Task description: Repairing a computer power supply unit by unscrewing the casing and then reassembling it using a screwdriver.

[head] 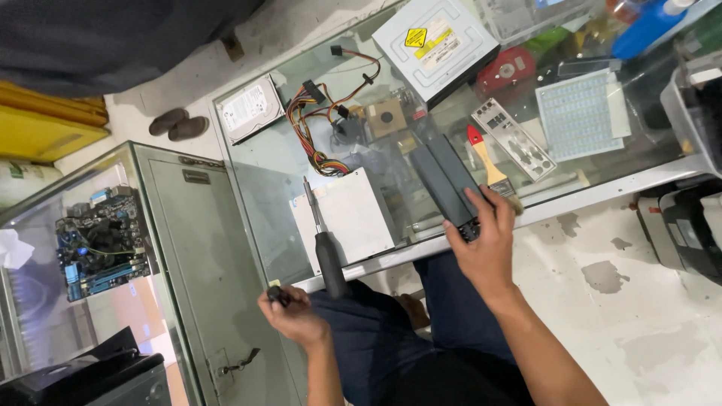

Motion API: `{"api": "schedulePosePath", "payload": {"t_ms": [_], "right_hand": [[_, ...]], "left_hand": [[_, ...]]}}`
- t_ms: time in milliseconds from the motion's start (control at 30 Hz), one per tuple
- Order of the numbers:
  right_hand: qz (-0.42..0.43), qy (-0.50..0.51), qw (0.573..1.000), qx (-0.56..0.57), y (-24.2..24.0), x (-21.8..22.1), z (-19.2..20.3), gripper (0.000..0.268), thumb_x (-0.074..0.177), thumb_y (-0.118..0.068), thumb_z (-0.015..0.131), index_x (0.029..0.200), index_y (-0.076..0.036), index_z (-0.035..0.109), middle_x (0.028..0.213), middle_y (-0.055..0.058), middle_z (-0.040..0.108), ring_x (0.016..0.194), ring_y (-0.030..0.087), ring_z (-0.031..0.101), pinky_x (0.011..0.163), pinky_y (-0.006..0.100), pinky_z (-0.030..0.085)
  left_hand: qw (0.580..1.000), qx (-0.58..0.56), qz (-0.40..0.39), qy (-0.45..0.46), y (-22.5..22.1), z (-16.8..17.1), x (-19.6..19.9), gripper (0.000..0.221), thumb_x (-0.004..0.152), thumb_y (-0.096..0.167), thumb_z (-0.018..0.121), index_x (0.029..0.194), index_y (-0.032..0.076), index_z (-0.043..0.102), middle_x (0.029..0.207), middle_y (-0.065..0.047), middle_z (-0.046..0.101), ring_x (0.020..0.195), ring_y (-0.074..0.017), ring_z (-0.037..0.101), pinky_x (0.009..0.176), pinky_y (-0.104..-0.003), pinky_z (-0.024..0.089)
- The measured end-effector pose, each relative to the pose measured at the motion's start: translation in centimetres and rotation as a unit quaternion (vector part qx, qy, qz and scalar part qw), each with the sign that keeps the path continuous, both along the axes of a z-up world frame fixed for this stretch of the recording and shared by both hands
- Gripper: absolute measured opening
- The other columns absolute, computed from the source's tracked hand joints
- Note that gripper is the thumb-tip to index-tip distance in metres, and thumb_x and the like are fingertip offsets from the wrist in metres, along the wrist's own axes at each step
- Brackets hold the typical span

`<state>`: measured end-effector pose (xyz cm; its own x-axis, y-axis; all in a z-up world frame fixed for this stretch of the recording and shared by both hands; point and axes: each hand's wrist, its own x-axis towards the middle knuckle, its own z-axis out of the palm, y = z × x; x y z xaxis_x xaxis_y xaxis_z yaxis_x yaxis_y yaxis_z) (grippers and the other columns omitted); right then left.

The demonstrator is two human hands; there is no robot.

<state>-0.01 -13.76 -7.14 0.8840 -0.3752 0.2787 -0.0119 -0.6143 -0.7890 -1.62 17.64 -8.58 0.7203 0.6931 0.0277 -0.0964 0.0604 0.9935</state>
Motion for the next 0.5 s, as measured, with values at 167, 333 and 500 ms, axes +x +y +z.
{"api": "schedulePosePath", "payload": {"t_ms": [167, 333, 500], "right_hand": [[-0.009, -0.006, 0.996, 0.083, -2.3, 1.2, 2.3, 0.059, 0.082, -0.007, 0.086, 0.135, 0.005, 0.063, 0.134, 0.027, 0.054, 0.116, 0.049, 0.06, 0.089, 0.05, 0.055], [-0.011, -0.038, 0.997, 0.067, -3.0, 1.9, 4.3, 0.06, 0.082, -0.001, 0.086, 0.135, 0.01, 0.06, 0.136, 0.031, 0.05, 0.116, 0.049, 0.061, 0.088, 0.049, 0.056], [-0.032, -0.032, 0.998, -0.033, -1.7, 2.9, 4.4, 0.059, 0.091, 0.001, 0.08, 0.143, 0.008, 0.053, 0.146, 0.028, 0.048, 0.139, 0.042, 0.052, 0.086, 0.042, 0.056]], "left_hand": [[0.993, 0.107, 0.047, 0.029, 1.0, -1.9, 5.7, 0.018, 0.103, 0.022, 0.034, 0.107, 0.01, 0.048, 0.071, -0.001, 0.041, 0.056, -0.0129, 0.043, 0.054, -0.025, 0.034], [0.98, 0.173, 0.075, 0.064, 0.3, -2.2, 6.6, 0.016, 0.101, 0.018, 0.038, 0.104, 0.007, 0.05, 0.069, -0.004, 0.043, 0.056, -0.0141, 0.046, 0.054, -0.025, 0.035], [0.974, 0.198, 0.095, 0.055, -0.9, -1.1, 6.9, 0.028, 0.099, 0.034, 0.036, 0.097, 0.007, 0.045, 0.064, -0.003, 0.041, 0.054, -0.0129, 0.037, 0.047, -0.028, 0.026]]}}
